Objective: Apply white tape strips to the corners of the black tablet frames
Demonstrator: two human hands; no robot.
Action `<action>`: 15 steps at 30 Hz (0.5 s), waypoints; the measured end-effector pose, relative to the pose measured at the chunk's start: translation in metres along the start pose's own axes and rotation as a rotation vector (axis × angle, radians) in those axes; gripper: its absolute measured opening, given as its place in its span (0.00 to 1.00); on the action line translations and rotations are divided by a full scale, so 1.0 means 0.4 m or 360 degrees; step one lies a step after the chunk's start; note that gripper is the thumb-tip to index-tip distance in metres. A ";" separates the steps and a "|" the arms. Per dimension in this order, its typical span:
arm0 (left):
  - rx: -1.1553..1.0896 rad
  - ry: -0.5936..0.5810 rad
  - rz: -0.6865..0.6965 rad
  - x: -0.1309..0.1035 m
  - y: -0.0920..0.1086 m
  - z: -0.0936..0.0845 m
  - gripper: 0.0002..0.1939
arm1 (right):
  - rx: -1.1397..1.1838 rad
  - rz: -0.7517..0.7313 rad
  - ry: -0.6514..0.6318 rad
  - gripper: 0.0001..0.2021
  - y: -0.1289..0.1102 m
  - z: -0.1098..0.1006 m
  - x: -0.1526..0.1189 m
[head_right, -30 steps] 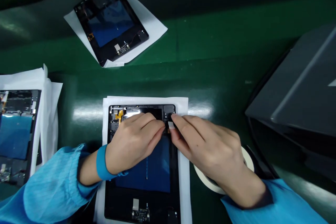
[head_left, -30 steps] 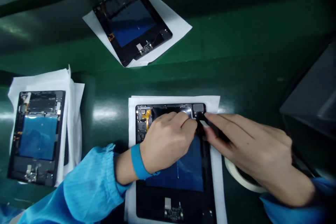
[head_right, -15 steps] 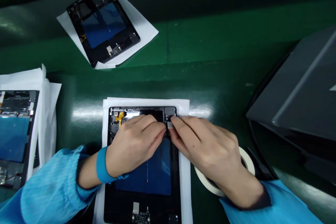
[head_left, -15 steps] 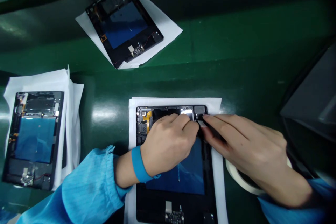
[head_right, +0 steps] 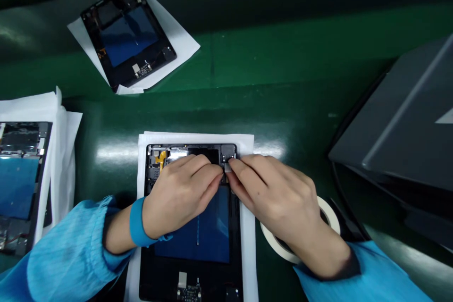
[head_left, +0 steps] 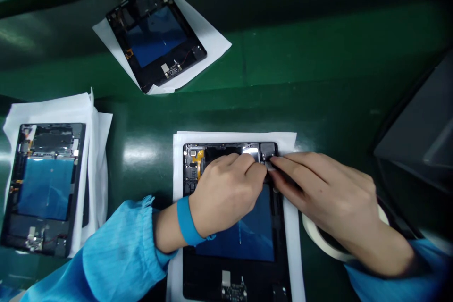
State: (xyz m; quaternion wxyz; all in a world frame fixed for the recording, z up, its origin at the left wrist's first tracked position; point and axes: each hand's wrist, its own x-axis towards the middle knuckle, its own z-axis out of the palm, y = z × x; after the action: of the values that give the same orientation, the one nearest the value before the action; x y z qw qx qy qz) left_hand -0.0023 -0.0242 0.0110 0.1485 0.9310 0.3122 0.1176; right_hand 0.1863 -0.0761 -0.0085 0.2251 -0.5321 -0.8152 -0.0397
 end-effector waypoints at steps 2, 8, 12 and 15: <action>0.0012 0.0009 0.0003 0.000 0.000 0.000 0.09 | 0.0070 0.0032 -0.0016 0.05 0.000 0.002 0.004; 0.0011 0.0039 -0.0002 0.002 -0.002 0.007 0.10 | 0.0187 -0.0002 -0.0070 0.02 0.004 -0.005 0.020; -0.0002 0.0071 0.0016 0.006 -0.005 0.009 0.10 | -0.0062 -0.0113 -0.0212 0.04 -0.005 -0.029 0.032; -0.0010 0.0072 0.0025 0.008 -0.008 0.007 0.10 | -0.0298 -0.0180 -0.0377 0.05 -0.040 -0.045 0.042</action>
State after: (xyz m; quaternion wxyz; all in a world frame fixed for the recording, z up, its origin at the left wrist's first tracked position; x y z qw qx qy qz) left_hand -0.0008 -0.0202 0.0076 0.1434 0.9300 0.3078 0.1408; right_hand 0.1722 -0.0741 0.0172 0.0743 -0.5049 -0.8575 -0.0651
